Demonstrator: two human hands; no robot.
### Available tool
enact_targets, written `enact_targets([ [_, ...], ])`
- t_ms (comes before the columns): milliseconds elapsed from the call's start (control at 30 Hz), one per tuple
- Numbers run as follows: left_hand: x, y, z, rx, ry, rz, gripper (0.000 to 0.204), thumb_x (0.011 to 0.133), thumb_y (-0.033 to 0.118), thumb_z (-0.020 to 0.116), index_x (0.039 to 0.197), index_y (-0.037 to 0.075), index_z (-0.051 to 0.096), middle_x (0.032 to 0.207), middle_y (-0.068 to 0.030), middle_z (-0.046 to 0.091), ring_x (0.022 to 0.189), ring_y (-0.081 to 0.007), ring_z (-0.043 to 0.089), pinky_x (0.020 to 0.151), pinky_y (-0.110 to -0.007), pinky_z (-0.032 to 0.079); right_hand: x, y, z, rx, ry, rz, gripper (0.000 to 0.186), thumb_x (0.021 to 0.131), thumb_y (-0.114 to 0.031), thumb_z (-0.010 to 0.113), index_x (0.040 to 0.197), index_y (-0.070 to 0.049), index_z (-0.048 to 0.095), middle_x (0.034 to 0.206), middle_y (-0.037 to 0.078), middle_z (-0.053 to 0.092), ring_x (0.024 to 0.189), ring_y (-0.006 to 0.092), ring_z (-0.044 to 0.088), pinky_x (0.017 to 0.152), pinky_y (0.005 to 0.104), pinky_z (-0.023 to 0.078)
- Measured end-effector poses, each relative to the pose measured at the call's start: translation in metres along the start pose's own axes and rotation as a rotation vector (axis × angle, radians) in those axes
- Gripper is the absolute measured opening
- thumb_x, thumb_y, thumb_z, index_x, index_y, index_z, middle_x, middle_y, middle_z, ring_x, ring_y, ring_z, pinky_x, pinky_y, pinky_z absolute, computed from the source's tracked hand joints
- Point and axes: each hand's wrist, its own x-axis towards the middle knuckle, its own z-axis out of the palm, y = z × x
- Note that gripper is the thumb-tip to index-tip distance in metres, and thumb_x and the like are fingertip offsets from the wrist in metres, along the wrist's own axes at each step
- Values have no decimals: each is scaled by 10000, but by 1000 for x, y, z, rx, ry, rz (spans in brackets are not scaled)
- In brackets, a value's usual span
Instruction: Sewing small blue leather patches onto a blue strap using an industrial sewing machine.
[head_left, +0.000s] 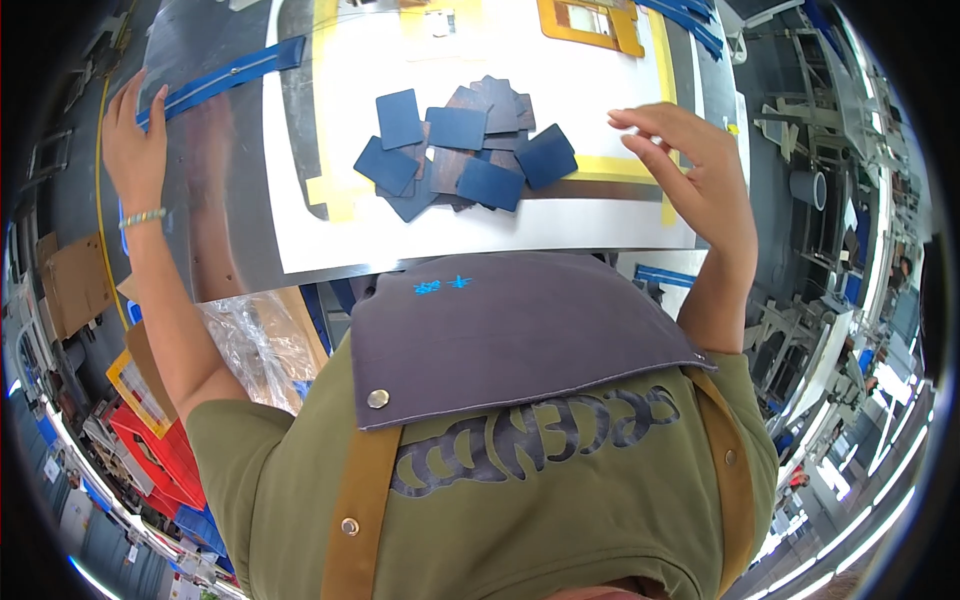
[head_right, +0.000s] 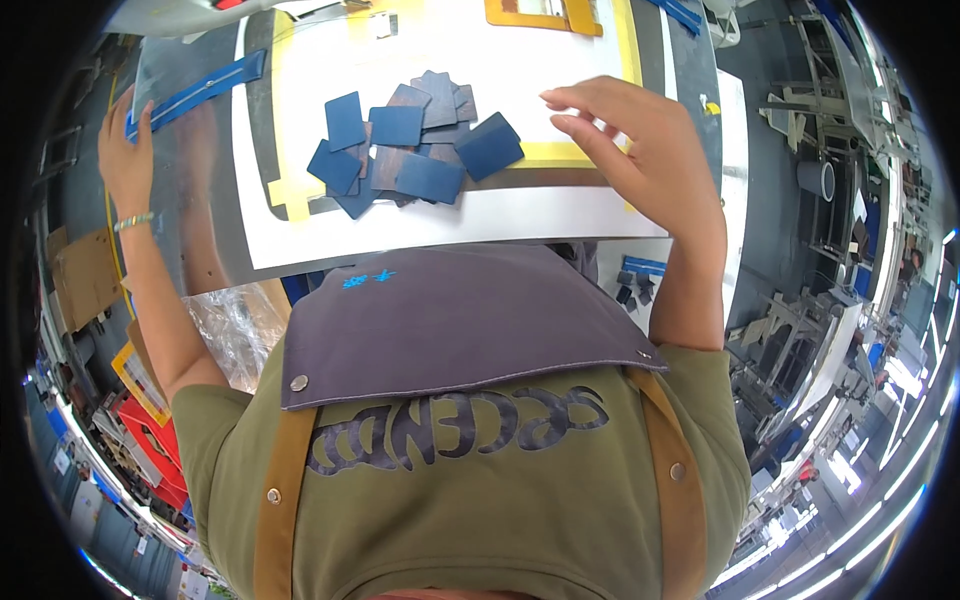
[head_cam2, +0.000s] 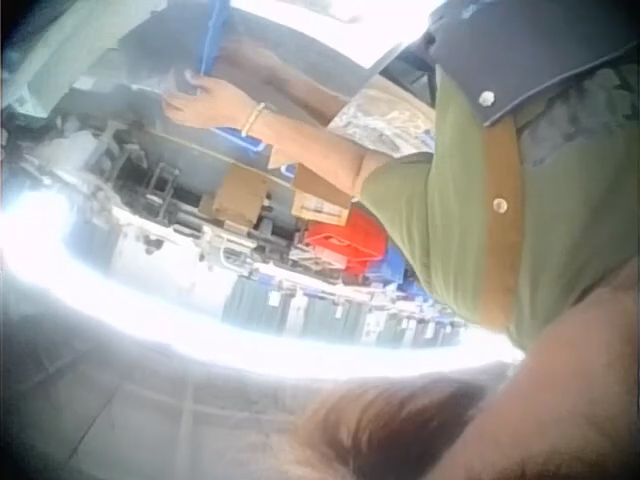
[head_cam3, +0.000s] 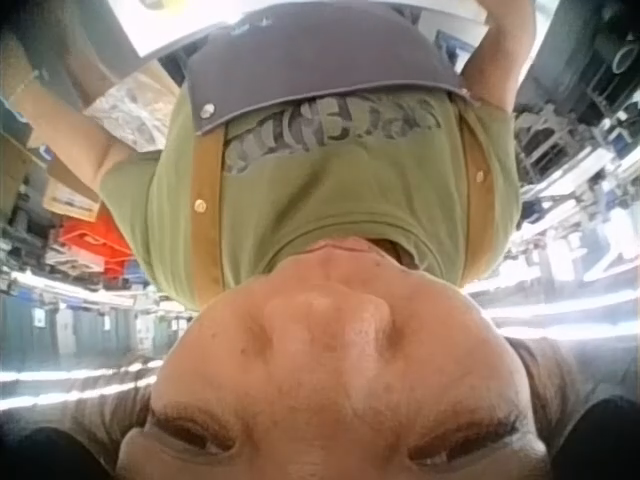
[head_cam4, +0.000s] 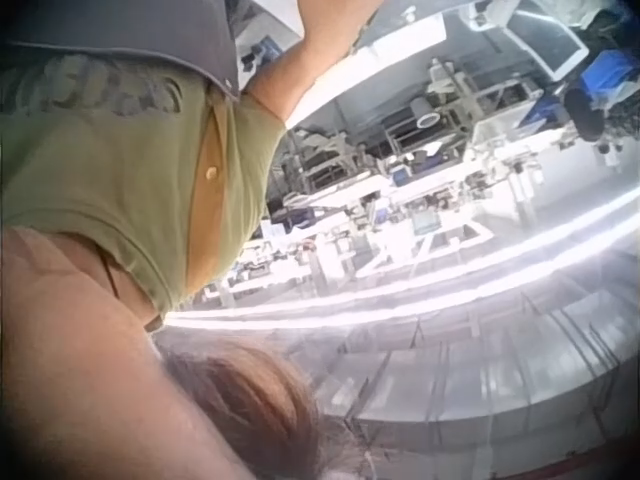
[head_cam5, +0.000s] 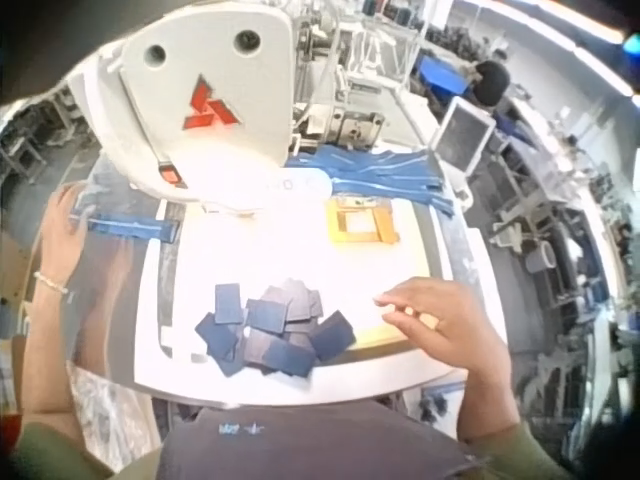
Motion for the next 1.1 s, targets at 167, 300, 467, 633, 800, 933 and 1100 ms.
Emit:
enact_targets([
  [167,-25,127,-37,-565,-294,288,637,906,377,775,1440,74,606,1522,-137,563,1443,-321,488,1201,-445,359,11,3,22,-95,-95,-99,571,840,-305,844,1333,-86,656,1278,92,655,1079,264,660,828,375,556],
  [300,-64,195,-48,-657,-496,354,1058,714,519,897,1568,85,445,1637,-228,367,1528,-414,327,1243,-516,264,17,-14,46,-232,-237,-74,820,748,-378,897,1447,-118,557,1357,122,519,1057,313,644,881,401,556],
  [467,-61,240,-44,-669,-572,410,1168,668,503,924,1597,61,369,1586,-284,380,1472,-478,366,1210,-534,301,20,-18,70,-140,-85,-94,772,767,-320,880,1418,-57,558,1374,181,533,1149,358,637,918,425,558],
  [633,-34,255,-26,-906,-556,517,1052,725,377,918,1556,0,395,1522,-271,456,1398,-449,465,1135,-529,412,34,-22,73,19,-134,-147,559,816,-176,822,1322,-40,628,1347,187,578,1103,371,663,915,423,562],
  [800,-26,256,-32,-892,-603,560,1076,685,377,943,1551,16,417,1570,-214,446,1449,-411,435,1146,-512,411,41,-8,59,50,-149,-207,410,844,-96,769,1237,-43,665,1276,137,624,1044,340,678,886,414,568],
  [933,-18,254,-38,-897,-673,573,1142,624,384,973,1552,28,413,1606,-196,424,1493,-424,386,1197,-522,361,42,3,50,23,-176,-222,284,908,-63,716,1191,-45,710,1164,94,692,1034,309,684,887,389,566],
  [1100,-13,252,-43,-927,-720,548,1099,671,476,936,1545,36,436,1615,-196,405,1500,-426,363,1179,-540,364,48,10,41,56,-192,-180,216,954,-123,669,1149,-45,718,1086,86,703,1004,310,680,863,388,550],
])
